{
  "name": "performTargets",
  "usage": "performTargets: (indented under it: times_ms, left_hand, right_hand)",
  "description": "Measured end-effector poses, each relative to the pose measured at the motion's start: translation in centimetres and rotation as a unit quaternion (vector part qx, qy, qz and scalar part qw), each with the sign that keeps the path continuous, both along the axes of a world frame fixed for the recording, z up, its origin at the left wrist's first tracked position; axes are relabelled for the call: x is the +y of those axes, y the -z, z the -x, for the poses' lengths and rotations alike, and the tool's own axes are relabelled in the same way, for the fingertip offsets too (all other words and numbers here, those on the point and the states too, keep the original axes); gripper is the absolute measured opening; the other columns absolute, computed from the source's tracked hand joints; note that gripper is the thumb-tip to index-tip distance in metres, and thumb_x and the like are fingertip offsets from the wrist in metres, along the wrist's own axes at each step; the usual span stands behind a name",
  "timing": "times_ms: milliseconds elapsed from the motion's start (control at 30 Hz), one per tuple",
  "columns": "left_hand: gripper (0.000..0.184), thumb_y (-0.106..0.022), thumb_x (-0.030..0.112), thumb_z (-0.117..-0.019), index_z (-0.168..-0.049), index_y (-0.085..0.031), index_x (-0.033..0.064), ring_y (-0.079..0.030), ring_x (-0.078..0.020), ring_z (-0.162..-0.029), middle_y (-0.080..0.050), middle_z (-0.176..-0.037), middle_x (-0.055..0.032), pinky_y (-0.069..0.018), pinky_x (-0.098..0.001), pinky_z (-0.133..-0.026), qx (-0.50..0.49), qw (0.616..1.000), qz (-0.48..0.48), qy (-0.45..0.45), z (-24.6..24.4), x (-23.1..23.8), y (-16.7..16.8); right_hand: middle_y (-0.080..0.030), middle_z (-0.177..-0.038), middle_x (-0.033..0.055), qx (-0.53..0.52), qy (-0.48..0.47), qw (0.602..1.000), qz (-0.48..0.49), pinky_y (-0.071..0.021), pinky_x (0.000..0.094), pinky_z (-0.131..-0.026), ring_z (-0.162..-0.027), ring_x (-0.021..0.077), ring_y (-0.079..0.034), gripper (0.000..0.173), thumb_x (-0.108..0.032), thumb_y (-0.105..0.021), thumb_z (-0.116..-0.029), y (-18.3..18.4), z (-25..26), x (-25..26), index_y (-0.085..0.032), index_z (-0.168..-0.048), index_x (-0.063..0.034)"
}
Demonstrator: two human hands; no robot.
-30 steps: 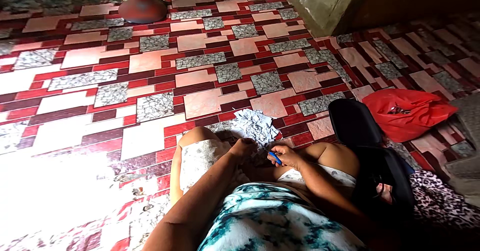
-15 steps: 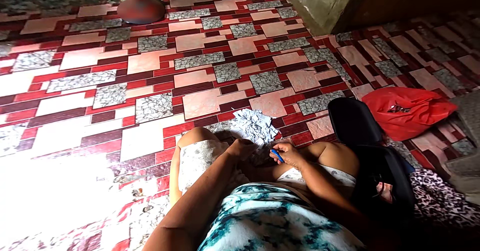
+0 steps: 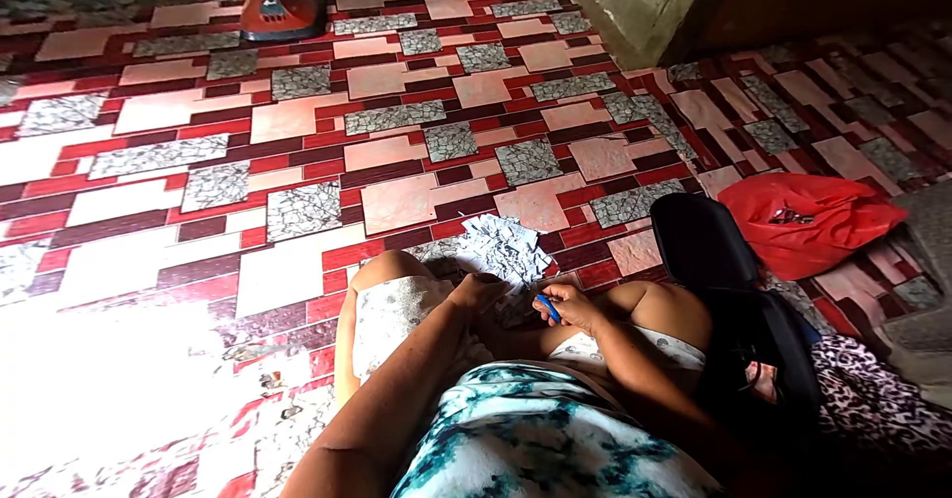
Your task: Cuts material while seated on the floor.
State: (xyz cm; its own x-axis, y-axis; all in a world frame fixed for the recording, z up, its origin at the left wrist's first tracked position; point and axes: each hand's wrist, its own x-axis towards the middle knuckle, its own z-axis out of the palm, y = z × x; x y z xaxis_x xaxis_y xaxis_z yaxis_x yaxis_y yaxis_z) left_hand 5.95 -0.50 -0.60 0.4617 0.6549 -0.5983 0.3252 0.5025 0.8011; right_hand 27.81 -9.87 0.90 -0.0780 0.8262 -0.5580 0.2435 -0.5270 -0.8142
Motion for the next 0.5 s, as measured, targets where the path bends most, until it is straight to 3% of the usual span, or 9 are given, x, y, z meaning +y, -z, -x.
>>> performTargets:
  times_ms: [367,500]
  left_hand:
    - [0.014,-0.063,0.014,-0.1026,-0.103,-0.065,0.0007,-0.054,-0.0029,-0.055,-0.064,-0.074,0.0006,-0.0455,-0.0172,-0.052,-0.007,1.000,-0.007,0.019,-0.06,-0.04,0.21]
    - [0.015,-0.063,0.015,-0.1025,-0.104,-0.066,0.0007,-0.053,-0.0028,-0.054,-0.063,-0.074,0.0009,-0.0453,-0.0172,-0.052,0.000,1.000,-0.012,0.021,-0.09,0.02,0.18]
  right_hand:
    - [-0.066,-0.078,-0.0010,0.001,-0.013,1.000,-0.002,-0.0399,0.0166,-0.049,-0.056,0.0017,-0.055,0.027,-0.022,-0.068,-0.0995,-0.03,0.00,0.05,-0.062,-0.115,-0.0017]
    - [-0.066,-0.082,0.0016,0.004,0.004,1.000,-0.028,-0.0475,0.0183,-0.055,-0.060,0.0031,-0.057,0.027,-0.013,-0.070,-0.0967,0.21,0.05,-0.09,-0.061,-0.117,0.0031]
